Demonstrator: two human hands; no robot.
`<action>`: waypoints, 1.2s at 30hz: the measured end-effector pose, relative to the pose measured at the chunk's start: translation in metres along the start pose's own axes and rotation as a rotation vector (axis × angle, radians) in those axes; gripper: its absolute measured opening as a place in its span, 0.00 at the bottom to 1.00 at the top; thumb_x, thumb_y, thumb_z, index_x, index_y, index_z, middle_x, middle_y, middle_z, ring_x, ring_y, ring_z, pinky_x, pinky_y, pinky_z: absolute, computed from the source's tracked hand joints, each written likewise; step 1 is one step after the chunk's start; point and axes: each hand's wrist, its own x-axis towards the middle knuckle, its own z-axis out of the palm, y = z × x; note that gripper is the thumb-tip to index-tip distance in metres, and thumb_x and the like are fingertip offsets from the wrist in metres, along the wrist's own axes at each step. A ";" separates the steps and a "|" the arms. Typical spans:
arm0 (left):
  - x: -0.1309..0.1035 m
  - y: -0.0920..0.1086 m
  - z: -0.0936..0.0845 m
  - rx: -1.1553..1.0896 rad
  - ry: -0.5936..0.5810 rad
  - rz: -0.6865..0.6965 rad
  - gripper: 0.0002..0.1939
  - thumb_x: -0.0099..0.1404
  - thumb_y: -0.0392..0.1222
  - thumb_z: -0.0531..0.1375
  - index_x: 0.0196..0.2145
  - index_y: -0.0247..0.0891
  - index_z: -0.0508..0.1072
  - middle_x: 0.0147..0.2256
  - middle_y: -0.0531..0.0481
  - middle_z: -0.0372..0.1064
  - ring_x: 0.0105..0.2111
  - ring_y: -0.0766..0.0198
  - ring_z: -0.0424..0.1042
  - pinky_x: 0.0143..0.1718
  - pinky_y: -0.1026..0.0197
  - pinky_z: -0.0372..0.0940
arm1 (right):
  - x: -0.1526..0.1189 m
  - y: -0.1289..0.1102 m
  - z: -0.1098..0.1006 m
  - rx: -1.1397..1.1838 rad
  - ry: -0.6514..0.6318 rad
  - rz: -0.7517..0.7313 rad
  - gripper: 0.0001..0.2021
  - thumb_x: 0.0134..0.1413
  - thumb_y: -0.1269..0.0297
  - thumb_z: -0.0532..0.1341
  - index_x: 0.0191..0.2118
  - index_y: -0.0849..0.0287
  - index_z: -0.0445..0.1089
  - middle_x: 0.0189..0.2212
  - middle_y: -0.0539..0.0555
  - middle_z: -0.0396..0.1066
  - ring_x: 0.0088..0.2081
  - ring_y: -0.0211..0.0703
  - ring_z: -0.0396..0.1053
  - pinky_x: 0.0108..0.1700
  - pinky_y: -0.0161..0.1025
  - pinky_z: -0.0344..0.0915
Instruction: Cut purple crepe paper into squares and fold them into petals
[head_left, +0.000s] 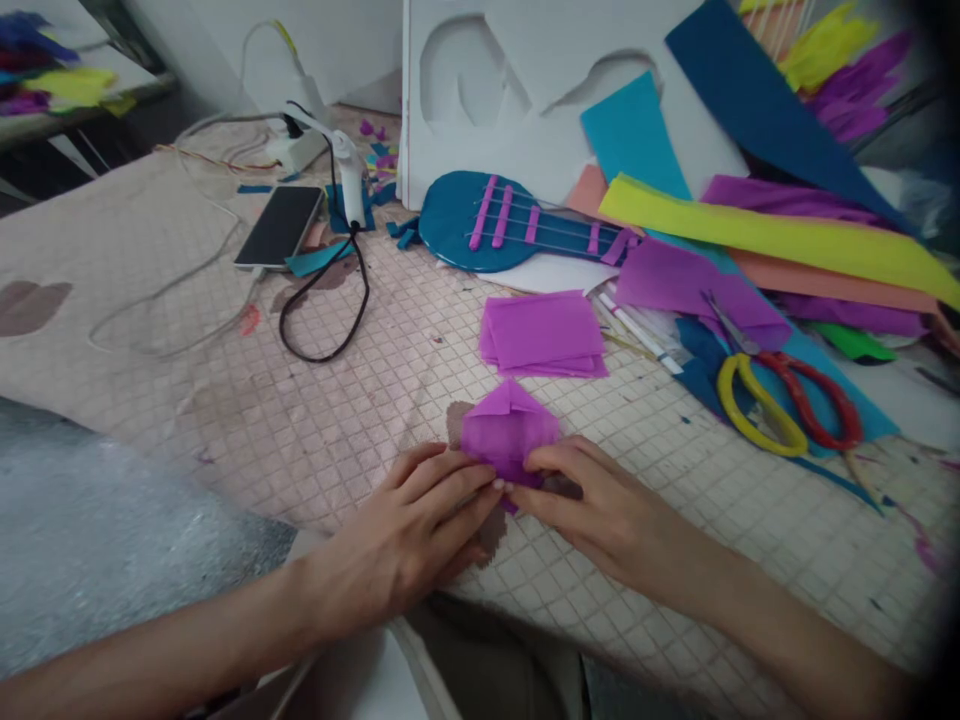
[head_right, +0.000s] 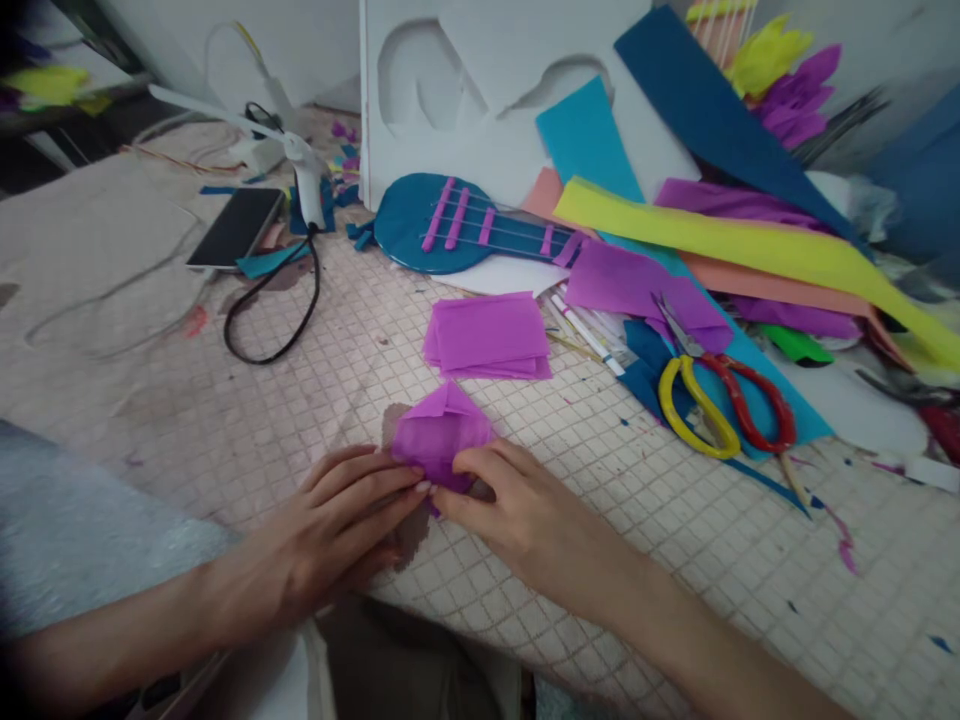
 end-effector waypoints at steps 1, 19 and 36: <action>-0.001 -0.001 0.000 0.002 -0.005 0.003 0.17 0.70 0.42 0.52 0.54 0.33 0.66 0.51 0.44 0.68 0.53 0.55 0.62 0.56 0.47 0.57 | 0.000 0.000 0.000 0.012 0.002 0.007 0.17 0.60 0.75 0.52 0.53 0.60 0.65 0.47 0.60 0.63 0.50 0.48 0.61 0.52 0.47 0.64; -0.012 -0.005 -0.003 0.052 -0.138 0.040 0.21 0.68 0.44 0.55 0.58 0.43 0.63 0.59 0.49 0.60 0.58 0.53 0.56 0.61 0.45 0.46 | 0.003 -0.003 0.000 0.016 -0.003 0.034 0.18 0.62 0.73 0.51 0.57 0.61 0.63 0.46 0.59 0.65 0.49 0.48 0.61 0.51 0.47 0.65; -0.017 -0.003 0.001 0.192 -0.183 0.036 0.30 0.66 0.57 0.53 0.62 0.44 0.57 0.64 0.47 0.50 0.62 0.49 0.51 0.64 0.40 0.30 | 0.000 0.000 0.002 0.044 -0.011 0.040 0.21 0.58 0.76 0.53 0.57 0.60 0.63 0.48 0.60 0.65 0.51 0.50 0.60 0.52 0.48 0.64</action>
